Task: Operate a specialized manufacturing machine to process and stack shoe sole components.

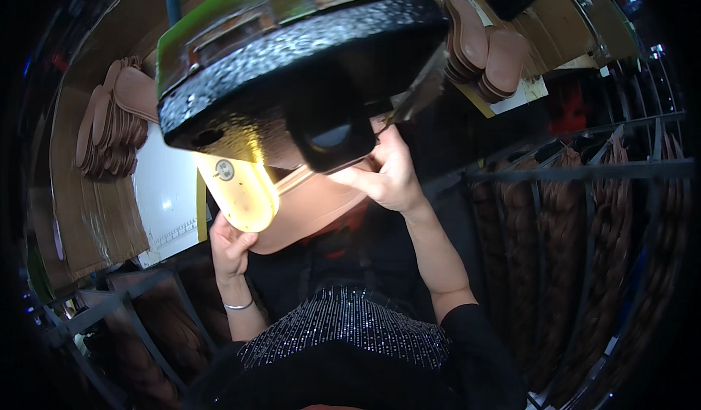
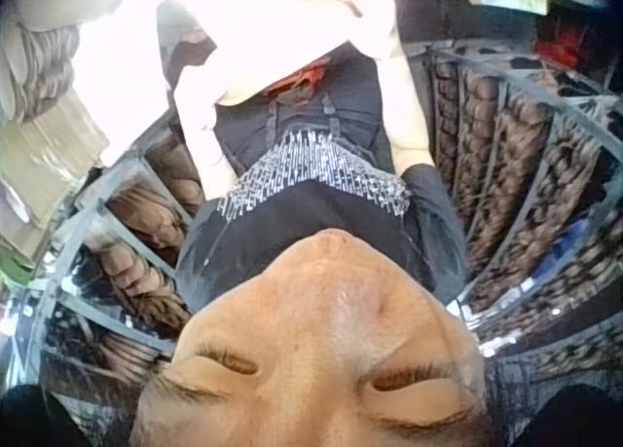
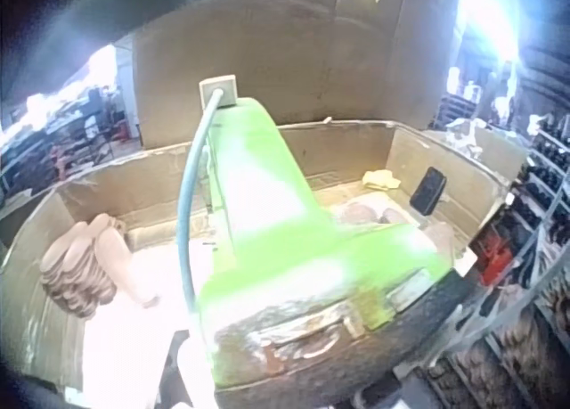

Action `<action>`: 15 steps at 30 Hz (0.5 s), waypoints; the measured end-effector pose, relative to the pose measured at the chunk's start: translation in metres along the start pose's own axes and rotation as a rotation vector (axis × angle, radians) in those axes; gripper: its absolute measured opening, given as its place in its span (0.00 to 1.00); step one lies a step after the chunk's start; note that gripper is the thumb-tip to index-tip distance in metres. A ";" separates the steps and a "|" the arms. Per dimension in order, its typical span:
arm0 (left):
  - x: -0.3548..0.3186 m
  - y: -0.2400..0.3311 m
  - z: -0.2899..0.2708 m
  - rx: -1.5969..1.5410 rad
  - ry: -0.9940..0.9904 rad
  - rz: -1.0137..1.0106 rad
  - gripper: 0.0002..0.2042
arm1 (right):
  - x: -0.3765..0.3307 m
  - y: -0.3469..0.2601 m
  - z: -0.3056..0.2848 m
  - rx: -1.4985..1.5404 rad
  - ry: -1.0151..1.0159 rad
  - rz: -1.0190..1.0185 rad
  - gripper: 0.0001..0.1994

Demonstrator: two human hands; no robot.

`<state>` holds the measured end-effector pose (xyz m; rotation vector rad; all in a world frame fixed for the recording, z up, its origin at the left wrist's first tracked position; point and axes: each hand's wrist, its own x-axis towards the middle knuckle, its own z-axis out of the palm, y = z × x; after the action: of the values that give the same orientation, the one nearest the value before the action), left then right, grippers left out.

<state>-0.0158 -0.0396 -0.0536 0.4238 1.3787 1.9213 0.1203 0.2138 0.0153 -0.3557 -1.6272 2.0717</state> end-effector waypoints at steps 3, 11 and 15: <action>-0.020 -0.025 -0.001 0.166 -0.076 -0.152 0.11 | 0.000 0.002 0.004 -0.099 -0.002 0.038 0.33; -0.028 -0.081 0.090 0.523 -0.211 -0.147 0.13 | 0.004 0.016 -0.003 -0.257 0.049 -0.167 0.30; -0.009 -0.078 0.092 0.713 -0.410 -0.126 0.13 | -0.003 0.016 -0.007 -0.395 0.198 -0.289 0.22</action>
<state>0.0765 0.0296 -0.0898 0.9787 1.7142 1.1055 0.1234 0.2153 -0.0019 -0.4135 -1.8372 1.4552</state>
